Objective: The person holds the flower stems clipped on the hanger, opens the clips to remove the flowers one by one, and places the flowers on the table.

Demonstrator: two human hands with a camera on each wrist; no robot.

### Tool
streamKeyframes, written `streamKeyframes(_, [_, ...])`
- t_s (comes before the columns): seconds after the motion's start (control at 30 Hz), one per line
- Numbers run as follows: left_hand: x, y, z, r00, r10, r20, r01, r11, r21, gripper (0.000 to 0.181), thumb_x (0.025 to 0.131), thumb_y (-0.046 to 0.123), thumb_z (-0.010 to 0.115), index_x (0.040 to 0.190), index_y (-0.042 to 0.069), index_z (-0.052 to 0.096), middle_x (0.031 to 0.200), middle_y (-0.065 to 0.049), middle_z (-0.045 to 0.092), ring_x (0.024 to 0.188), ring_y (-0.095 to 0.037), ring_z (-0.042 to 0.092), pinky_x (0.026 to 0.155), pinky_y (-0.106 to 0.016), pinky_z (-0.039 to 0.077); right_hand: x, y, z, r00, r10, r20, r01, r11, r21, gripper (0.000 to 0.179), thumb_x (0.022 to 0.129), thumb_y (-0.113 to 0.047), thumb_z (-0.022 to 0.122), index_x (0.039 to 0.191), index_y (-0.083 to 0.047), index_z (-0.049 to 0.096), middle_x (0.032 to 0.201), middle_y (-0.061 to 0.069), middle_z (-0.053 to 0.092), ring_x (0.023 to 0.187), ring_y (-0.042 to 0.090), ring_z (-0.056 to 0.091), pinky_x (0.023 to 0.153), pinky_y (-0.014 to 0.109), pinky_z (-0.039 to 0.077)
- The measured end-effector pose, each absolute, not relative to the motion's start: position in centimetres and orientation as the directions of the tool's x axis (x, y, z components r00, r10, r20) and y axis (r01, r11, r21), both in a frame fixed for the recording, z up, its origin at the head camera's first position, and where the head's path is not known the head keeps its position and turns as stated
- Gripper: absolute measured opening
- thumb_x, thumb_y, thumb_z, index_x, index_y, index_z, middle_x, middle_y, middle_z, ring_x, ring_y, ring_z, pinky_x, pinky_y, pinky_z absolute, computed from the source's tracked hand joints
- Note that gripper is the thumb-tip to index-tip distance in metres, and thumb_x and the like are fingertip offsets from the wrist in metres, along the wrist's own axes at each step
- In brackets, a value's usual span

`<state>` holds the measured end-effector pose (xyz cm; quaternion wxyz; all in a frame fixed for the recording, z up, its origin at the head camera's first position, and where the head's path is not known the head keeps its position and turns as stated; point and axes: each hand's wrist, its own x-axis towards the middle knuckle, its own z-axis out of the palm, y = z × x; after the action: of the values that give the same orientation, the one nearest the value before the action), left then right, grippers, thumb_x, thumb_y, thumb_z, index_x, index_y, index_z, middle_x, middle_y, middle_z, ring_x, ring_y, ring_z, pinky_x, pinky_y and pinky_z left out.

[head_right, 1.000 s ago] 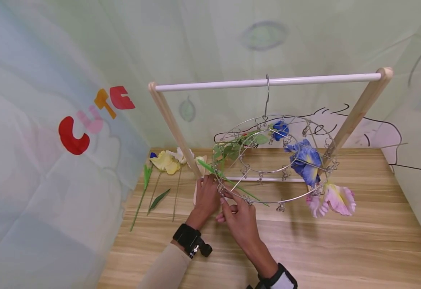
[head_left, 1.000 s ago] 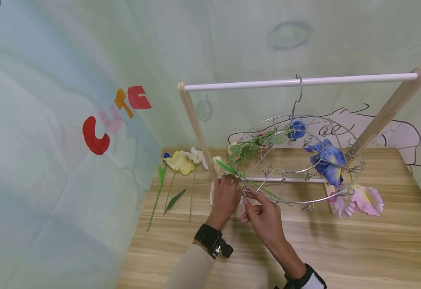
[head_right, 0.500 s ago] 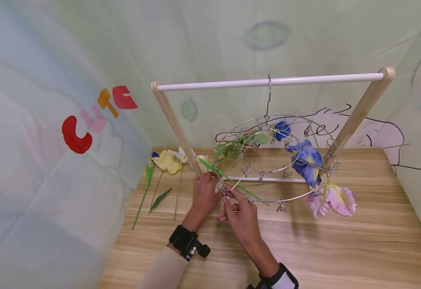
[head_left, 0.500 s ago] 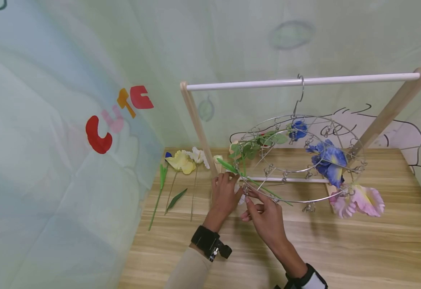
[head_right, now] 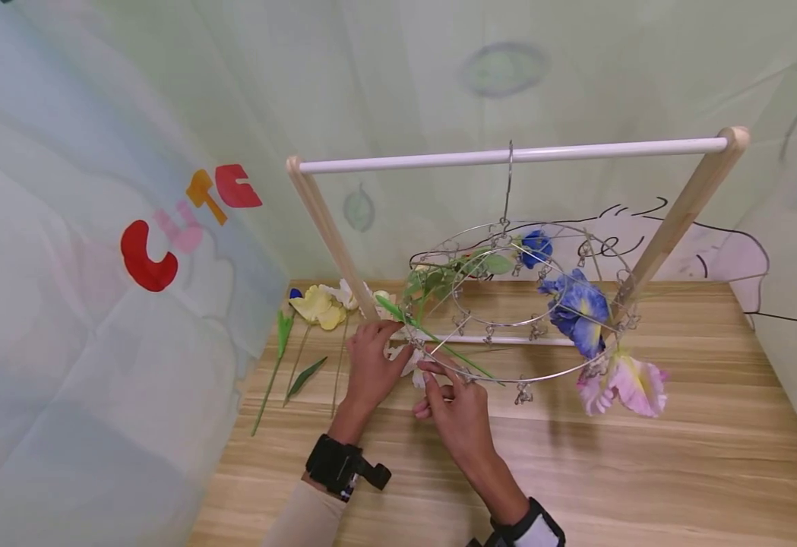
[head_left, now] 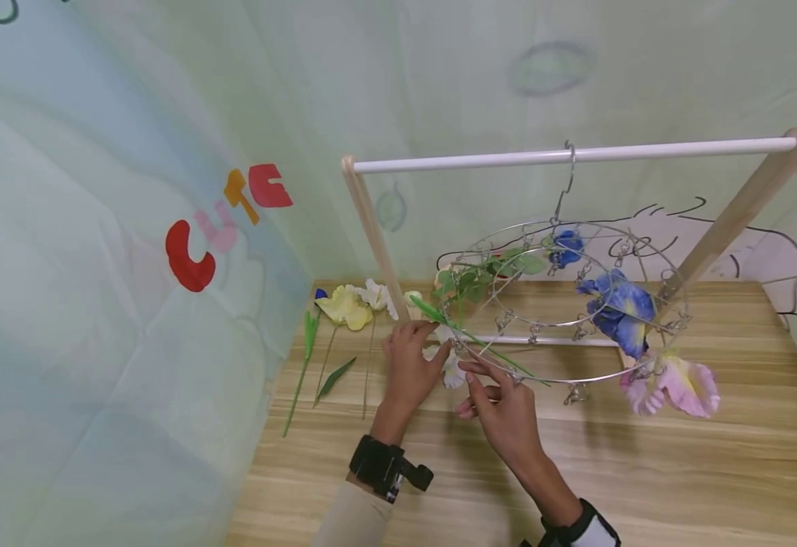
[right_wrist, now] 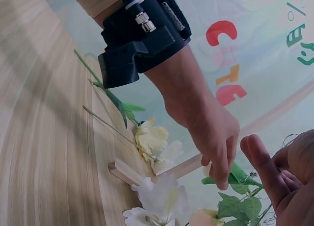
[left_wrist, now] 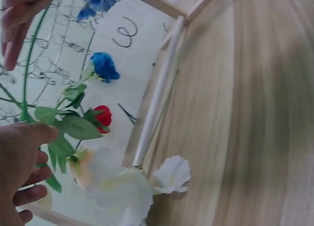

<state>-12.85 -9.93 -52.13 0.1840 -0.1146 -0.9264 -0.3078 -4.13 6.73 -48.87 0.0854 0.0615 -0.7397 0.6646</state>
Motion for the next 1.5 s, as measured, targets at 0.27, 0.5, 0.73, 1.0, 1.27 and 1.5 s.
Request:
streamKeyframes(0.27, [-13.0,-10.9,-51.0,-0.898,0.022,0.439,0.298,0.765,0.571,0.030,0.096,0.027,0.081,0.118,0.008,0.073,0.119,-0.010,0.070,0.116,-0.032,0.061,0.100,-0.053,0.037,-4.1,6.6,-48.7,-0.978,0.013,0.206,-0.203,0.112,-0.973,0.041,0.106,-0.002,0.063,0.147,-0.004,0.060,0.125,0.018,0.076,0.058,0.007,0.074,0.054,0.033,0.061])
streamKeyframes(0.5, [-14.1,-11.6,-49.9,-0.845,0.057,0.532,0.349,0.812,0.467,0.043,0.093,0.021,0.083,0.126,0.004,0.061,0.121,-0.015,0.066,0.105,-0.030,0.065,0.091,-0.044,0.051,-4.1,6.4,-48.5,-0.983,0.012,0.185,-0.183,0.106,-0.977,0.041,0.106,-0.002,0.063,0.146,-0.003,0.061,0.125,0.016,0.076,0.058,0.008,0.074,0.054,0.032,0.061])
streamKeyframes(0.73, [-15.3,-11.7,-49.4,-0.829,0.196,0.524,0.430,0.822,0.373,0.062,0.093,0.011,0.083,0.147,-0.001,0.055,0.149,-0.018,0.058,0.106,-0.028,0.071,0.089,-0.042,0.059,-4.2,6.6,-48.5,-0.982,0.025,0.189,-0.184,0.121,-0.975,0.039,0.105,-0.001,0.063,0.144,0.000,0.062,0.123,0.014,0.077,0.057,0.007,0.074,0.052,0.033,0.060])
streamKeyframes(1.0, [-15.9,-11.6,-49.6,-0.837,0.249,0.487,0.431,0.849,0.307,0.062,0.095,0.013,0.081,0.150,0.003,0.055,0.152,-0.016,0.058,0.117,-0.027,0.070,0.099,-0.040,0.058,-4.1,6.7,-48.7,-0.983,0.035,0.183,-0.178,0.117,-0.977,0.039,0.105,0.001,0.063,0.143,0.000,0.062,0.123,0.017,0.077,0.058,0.007,0.073,0.052,0.032,0.060])
streamKeyframes(1.27, [-16.1,-11.5,-50.0,-0.791,0.288,0.540,0.488,0.829,0.274,0.041,0.094,0.011,0.082,0.132,0.004,0.070,0.138,-0.012,0.069,0.125,-0.029,0.068,0.104,-0.041,0.056,-4.0,6.7,-48.7,-0.984,0.038,0.173,-0.168,0.114,-0.979,0.038,0.106,-0.002,0.062,0.143,-0.006,0.064,0.124,0.016,0.077,0.057,0.007,0.073,0.050,0.030,0.059])
streamKeyframes(1.5, [-15.9,-11.0,-50.0,-0.755,0.305,0.580,0.531,0.804,0.268,0.028,0.092,0.007,0.084,0.117,0.006,0.073,0.123,-0.009,0.072,0.115,-0.026,0.070,0.098,-0.037,0.058,-4.0,6.6,-48.8,-0.978,0.041,0.204,-0.200,0.086,-0.976,0.038,0.104,0.002,0.062,0.142,0.000,0.063,0.122,0.019,0.077,0.058,0.007,0.073,0.053,0.031,0.060])
